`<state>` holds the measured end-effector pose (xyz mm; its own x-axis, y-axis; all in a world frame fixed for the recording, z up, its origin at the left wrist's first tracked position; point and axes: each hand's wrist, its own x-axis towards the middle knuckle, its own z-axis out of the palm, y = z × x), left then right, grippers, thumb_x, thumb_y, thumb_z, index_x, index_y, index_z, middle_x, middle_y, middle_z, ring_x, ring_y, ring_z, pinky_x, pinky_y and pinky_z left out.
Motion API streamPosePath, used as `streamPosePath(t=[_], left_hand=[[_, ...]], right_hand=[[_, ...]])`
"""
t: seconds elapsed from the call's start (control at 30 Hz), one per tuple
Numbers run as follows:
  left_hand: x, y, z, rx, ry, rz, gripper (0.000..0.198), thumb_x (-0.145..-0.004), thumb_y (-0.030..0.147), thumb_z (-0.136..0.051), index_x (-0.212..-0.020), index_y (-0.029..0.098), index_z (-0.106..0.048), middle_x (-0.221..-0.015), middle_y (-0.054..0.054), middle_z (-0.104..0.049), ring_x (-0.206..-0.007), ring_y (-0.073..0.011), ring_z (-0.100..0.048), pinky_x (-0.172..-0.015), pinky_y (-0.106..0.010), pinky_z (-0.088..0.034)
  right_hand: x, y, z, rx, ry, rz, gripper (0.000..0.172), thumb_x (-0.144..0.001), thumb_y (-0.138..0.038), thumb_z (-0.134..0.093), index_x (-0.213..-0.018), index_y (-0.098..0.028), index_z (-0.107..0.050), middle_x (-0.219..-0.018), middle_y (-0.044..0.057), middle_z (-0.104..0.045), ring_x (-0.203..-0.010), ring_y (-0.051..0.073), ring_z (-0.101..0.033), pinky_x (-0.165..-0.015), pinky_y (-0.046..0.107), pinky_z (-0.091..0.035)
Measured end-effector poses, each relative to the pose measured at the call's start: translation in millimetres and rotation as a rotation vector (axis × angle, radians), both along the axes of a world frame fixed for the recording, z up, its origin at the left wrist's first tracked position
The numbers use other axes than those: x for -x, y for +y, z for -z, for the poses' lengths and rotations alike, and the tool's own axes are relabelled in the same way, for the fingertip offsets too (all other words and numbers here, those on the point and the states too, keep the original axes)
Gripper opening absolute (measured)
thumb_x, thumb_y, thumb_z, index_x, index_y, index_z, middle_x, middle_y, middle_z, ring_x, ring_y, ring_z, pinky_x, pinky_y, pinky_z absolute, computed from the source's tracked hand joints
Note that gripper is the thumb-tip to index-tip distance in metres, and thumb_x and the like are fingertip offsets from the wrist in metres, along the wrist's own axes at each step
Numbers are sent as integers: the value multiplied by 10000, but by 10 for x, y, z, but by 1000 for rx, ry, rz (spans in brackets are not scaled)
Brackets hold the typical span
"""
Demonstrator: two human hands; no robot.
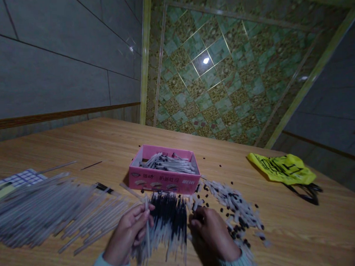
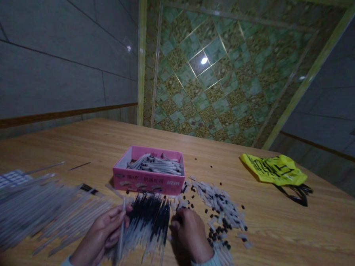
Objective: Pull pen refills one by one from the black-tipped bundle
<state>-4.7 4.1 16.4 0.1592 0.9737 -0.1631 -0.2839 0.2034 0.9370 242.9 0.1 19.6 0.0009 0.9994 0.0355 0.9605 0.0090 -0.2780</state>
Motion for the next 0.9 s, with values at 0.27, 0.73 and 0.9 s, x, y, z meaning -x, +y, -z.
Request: streamPosePath(t=[0.27,0.73,0.9], left_hand=[[-107,-31,89,140,-170,27,318,-738,389,-587,-970,184,-510,-547,31,-572,-327,-11,-269,-346,-153,-117],[-155,-73,67,90,-178,108,336,-712,307,-651,-983,161,-515,-659,-11,-610,-409,-32,-344,-376,-166,-195],[-137,-61,71,57,-99,113,329,-703,347,-657,-944,159,-532,-664,-31,-638,-419,-37,-363,-371,-154,-196]], right_hand=[[-157,53,27,-46,21,87,168,-688,-139,-544,-750,-224,-676,-772,19,-699,-759,175,-623,-603,224,-348],[21,6,25,-105,80,54,194,-656,-89,-516,-687,-199,-672,-772,37,-657,-734,175,-599,-610,227,-348],[213,-2,20,-191,446,-49,153,-732,-134,-467,-787,-165,-606,-750,30,-640,-724,165,-589,-630,206,-415]])
